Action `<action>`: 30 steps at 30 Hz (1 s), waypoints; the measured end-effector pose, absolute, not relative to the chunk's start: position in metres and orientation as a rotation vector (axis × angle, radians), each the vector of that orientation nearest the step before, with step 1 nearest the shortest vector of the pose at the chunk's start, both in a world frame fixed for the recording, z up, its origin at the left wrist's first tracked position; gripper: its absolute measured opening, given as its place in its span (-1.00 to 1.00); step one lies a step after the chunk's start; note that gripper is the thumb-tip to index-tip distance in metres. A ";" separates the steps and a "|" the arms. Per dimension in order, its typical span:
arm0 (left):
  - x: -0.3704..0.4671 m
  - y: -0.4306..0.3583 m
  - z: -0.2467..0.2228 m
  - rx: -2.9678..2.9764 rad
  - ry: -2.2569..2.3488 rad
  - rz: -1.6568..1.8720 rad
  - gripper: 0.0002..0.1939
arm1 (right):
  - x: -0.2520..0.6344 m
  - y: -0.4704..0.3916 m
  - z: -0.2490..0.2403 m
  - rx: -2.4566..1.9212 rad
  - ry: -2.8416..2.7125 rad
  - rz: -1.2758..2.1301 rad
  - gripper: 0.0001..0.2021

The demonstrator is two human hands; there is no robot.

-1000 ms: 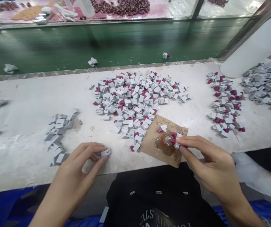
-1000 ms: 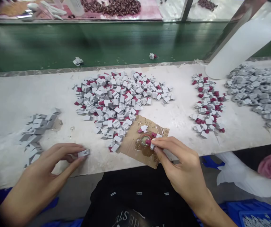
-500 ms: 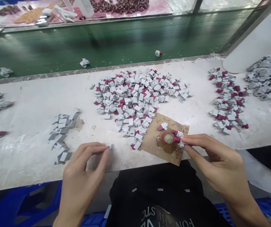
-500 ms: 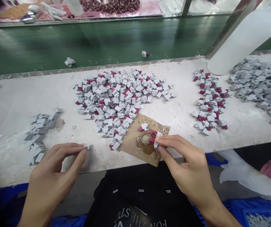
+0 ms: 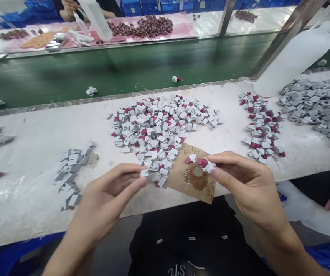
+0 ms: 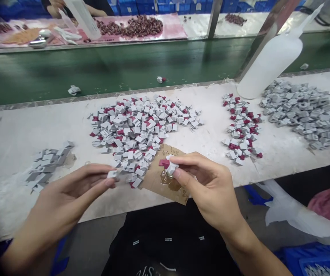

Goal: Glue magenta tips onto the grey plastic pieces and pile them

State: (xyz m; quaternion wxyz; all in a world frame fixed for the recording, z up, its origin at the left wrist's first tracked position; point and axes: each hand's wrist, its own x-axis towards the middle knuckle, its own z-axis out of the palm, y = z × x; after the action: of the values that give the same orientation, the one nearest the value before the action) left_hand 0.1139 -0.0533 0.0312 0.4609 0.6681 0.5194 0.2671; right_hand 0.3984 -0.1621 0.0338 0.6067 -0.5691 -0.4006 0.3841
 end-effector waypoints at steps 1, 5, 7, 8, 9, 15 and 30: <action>0.129 -0.055 0.035 1.582 1.215 0.694 -0.65 | 0.396 -0.158 0.036 -1.306 -0.938 0.887 -0.87; 0.179 -0.055 0.043 1.437 0.978 0.749 -0.72 | 0.388 -0.148 0.041 -1.248 -0.974 0.923 -0.85; 0.190 -0.054 0.042 1.404 0.936 0.747 -0.73 | 0.388 -0.146 0.041 -1.222 -0.964 0.935 -0.85; 0.193 -0.053 0.041 1.397 0.920 0.740 -0.73 | 0.388 -0.145 0.040 -1.216 -0.958 0.935 -0.85; 0.195 -0.052 0.040 1.393 0.904 0.737 -0.74 | 0.389 -0.145 0.039 -1.214 -0.954 0.933 -0.85; 0.199 -0.051 0.038 1.366 0.829 0.714 -0.78 | 0.389 -0.146 0.033 -1.249 -0.937 0.934 -0.85; 0.185 -0.019 0.057 1.682 0.904 0.735 -0.79 | 0.403 -0.086 0.057 -1.255 -1.287 1.068 -0.86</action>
State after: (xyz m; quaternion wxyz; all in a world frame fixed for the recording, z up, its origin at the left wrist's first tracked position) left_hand 0.1850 -0.0186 0.0571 0.5210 0.7017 0.3772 0.3065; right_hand 0.4030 -0.0862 0.0568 0.5014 -0.5193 -0.5327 0.4418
